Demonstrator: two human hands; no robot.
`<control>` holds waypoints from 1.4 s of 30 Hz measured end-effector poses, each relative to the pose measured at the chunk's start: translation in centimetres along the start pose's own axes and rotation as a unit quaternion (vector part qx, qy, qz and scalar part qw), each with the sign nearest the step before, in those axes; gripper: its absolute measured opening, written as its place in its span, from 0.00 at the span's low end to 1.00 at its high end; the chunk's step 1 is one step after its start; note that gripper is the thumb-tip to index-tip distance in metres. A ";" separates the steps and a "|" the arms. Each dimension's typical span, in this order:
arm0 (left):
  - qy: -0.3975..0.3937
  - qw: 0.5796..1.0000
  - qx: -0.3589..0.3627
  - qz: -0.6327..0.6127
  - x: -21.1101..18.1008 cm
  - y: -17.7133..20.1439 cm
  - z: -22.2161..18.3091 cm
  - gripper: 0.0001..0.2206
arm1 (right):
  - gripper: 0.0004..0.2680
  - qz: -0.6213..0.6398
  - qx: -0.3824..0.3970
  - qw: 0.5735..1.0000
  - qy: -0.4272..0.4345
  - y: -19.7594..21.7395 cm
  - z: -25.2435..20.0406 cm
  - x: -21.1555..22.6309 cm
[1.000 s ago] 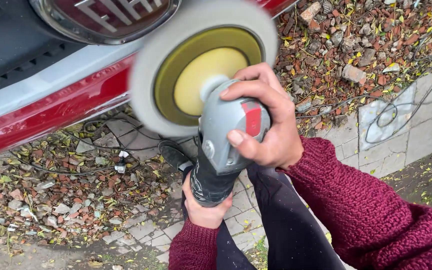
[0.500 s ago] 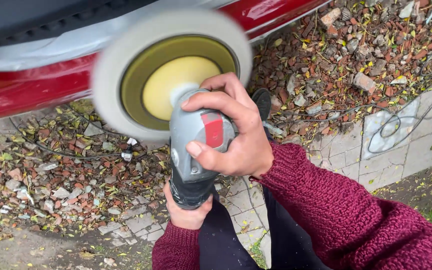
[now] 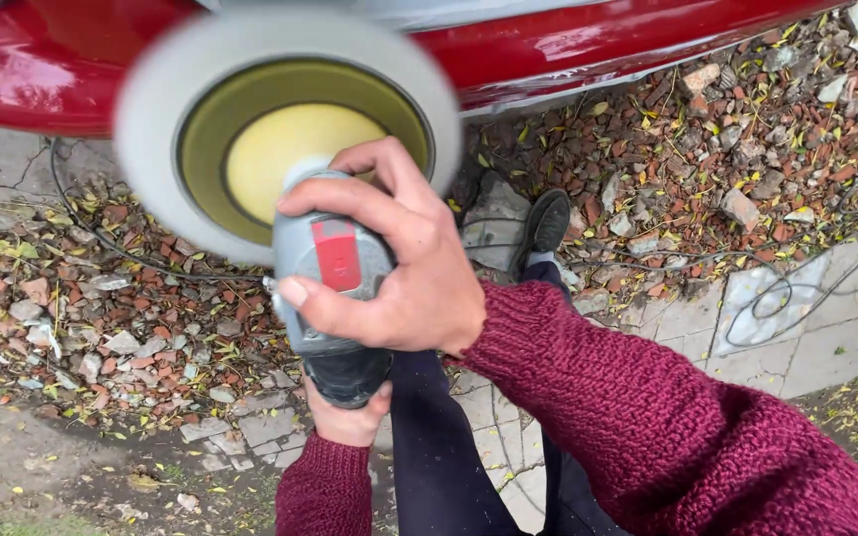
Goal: Polishing the front bumper of a red car using a power buffer after applying compound.
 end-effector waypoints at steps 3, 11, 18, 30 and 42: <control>-0.008 0.999 -0.010 -0.039 0.1 1.2 -0.1 0.45 | 0.17 -0.004 -0.001 1.000 0.012 -1.9 0.6 0.8; -0.121 0.990 -0.013 0.065 0.6 2.4 -2.5 0.42 | 0.16 0.000 0.002 1.000 0.006 -2.1 0.8 1.7; -0.042 0.997 0.005 0.068 1.1 -5.3 -5.6 0.45 | 0.16 -0.010 -0.018 0.998 -0.064 6.6 -0.6 0.3; -0.025 0.974 0.098 0.204 -0.6 -23.0 -4.2 0.45 | 0.16 -0.010 -0.080 0.989 -0.125 25.5 -6.6 -7.4; 0.049 0.941 0.202 0.268 1.4 -16.2 -5.0 0.45 | 0.18 -0.035 -0.176 0.966 -0.187 21.5 -13.4 -9.1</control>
Point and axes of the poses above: each hand's wrist, its own z-axis towards the middle knuckle, its own y-axis out of the back of the hand, x = y × z, the point moved 8 cm from there along z, towards the middle knuckle, and after that the axes turned 6 degrees about -y, right-handed, at the moved point
